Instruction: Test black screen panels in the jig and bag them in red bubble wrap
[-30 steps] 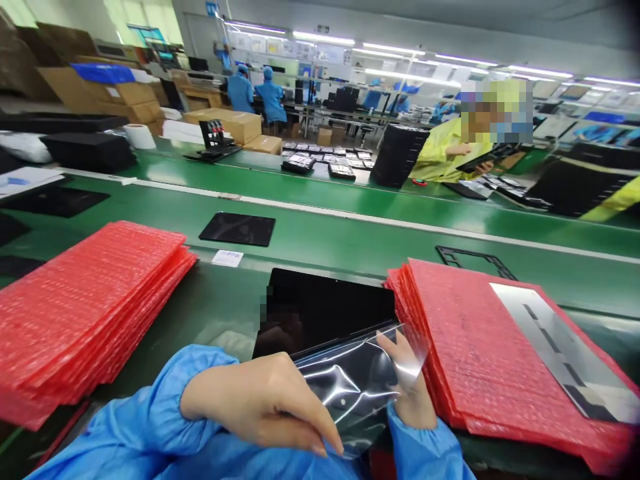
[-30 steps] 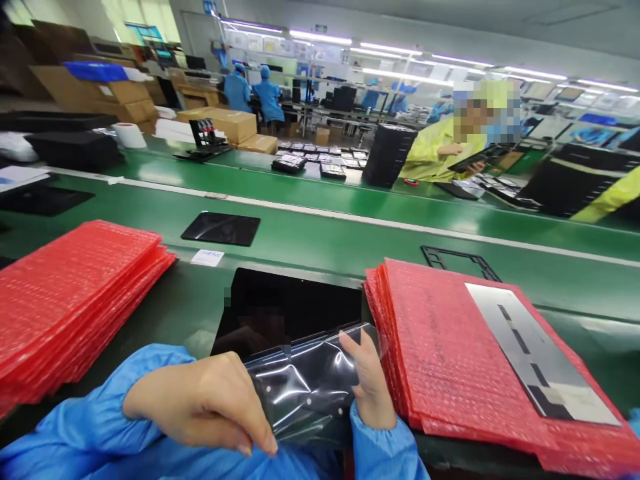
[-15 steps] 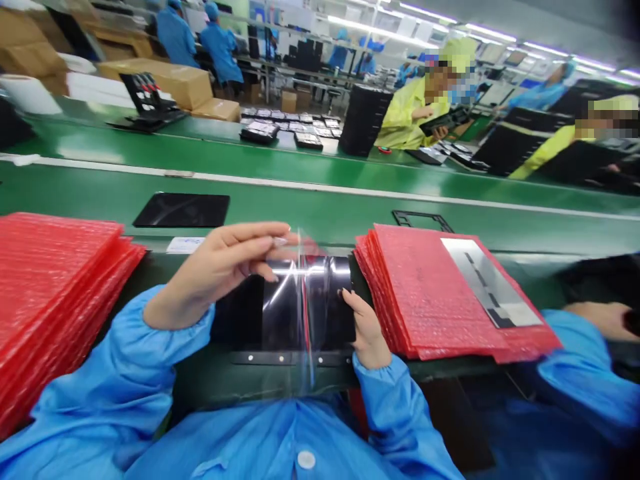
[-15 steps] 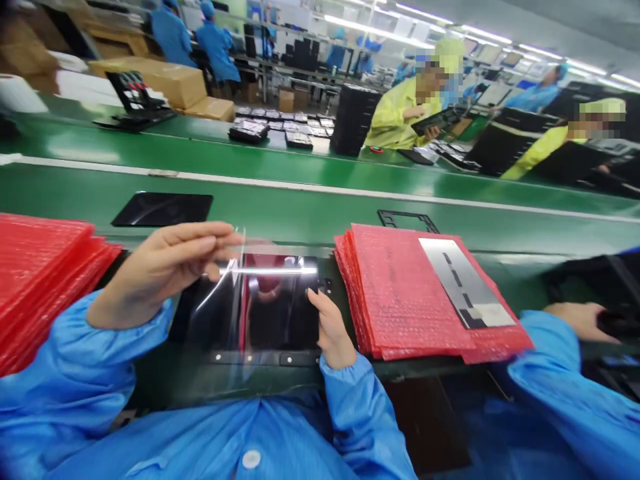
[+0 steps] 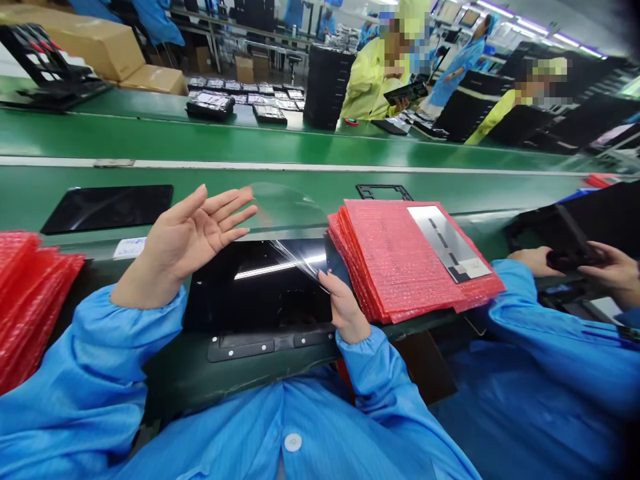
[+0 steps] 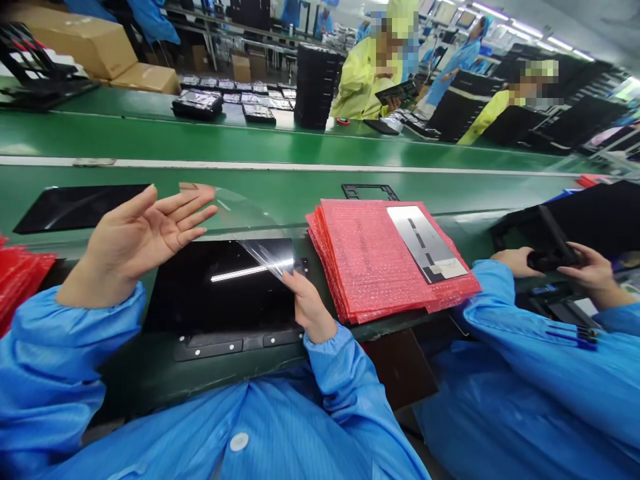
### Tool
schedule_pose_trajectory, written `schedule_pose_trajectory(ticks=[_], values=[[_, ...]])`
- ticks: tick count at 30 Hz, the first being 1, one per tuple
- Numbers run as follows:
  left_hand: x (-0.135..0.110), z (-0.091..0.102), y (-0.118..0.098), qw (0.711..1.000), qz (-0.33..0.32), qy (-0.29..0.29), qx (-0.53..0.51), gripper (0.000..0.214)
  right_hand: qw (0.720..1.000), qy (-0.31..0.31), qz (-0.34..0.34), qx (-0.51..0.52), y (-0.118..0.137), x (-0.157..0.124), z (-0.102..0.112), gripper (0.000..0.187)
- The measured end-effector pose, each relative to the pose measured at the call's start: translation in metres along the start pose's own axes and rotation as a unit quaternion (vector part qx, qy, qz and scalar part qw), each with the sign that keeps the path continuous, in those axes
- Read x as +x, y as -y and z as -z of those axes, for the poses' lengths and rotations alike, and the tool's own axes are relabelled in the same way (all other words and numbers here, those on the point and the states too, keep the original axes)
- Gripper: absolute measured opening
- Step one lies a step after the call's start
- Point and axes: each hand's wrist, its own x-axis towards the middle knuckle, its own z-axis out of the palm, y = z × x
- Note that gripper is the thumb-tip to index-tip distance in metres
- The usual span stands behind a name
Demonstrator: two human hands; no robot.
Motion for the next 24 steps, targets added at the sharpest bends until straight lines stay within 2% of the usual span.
schedule_pose_trajectory(ticks=[4, 6, 9, 11, 13, 14, 16, 17, 18, 20, 22, 24], values=[[0.007, 0.020, 0.000, 0.999, 0.015, -0.016, 0.041, 0.066, 0.999, -0.035, 0.013, -0.016, 0.001, 0.002, 0.004, 0.030], [0.014, 0.036, 0.000, 0.995, 0.001, -0.050, 0.082, 0.071, 0.999, -0.039, 0.023, -0.019, 0.004, 0.003, 0.005, 0.028], [0.017, 0.050, 0.000, 0.976, -0.087, -0.160, 0.123, 0.064, 0.998, -0.034, 0.053, -0.027, 0.011, 0.003, 0.005, 0.029], [0.009, 0.045, 0.003, 0.950, -0.187, -0.206, 0.144, 0.053, 0.996, -0.030, 0.074, -0.037, 0.013, 0.005, 0.003, 0.030], [-0.007, 0.030, 0.011, 0.923, -0.279, -0.179, 0.197, 0.042, 0.995, -0.024, 0.081, -0.043, 0.013, 0.008, 0.001, 0.031], [-0.016, 0.019, 0.018, 0.911, -0.307, -0.143, 0.237, 0.039, 0.995, -0.021, 0.081, -0.045, 0.012, 0.010, 0.000, 0.031], [-0.033, -0.003, 0.037, 0.889, -0.310, -0.029, 0.336, 0.042, 0.996, -0.019, 0.077, -0.045, 0.009, 0.014, -0.004, 0.032], [-0.038, -0.013, 0.049, 0.867, -0.297, 0.045, 0.398, 0.047, 0.996, -0.019, 0.077, -0.045, 0.007, 0.017, -0.007, 0.033], [-0.041, -0.021, 0.061, 0.832, -0.285, 0.110, 0.463, 0.053, 0.996, -0.018, 0.079, -0.043, 0.005, 0.019, -0.009, 0.034], [-0.039, -0.030, 0.086, 0.749, -0.280, 0.201, 0.566, 0.067, 0.995, -0.013, 0.088, -0.033, 0.002, 0.023, -0.013, 0.033], [-0.029, -0.027, 0.106, 0.671, -0.291, 0.210, 0.649, 0.072, 0.994, -0.009, 0.106, -0.022, 0.001, 0.026, -0.015, 0.033], [-0.015, -0.014, 0.118, 0.619, -0.297, 0.156, 0.710, 0.070, 0.993, -0.002, 0.115, -0.010, 0.001, 0.029, -0.014, 0.035]])
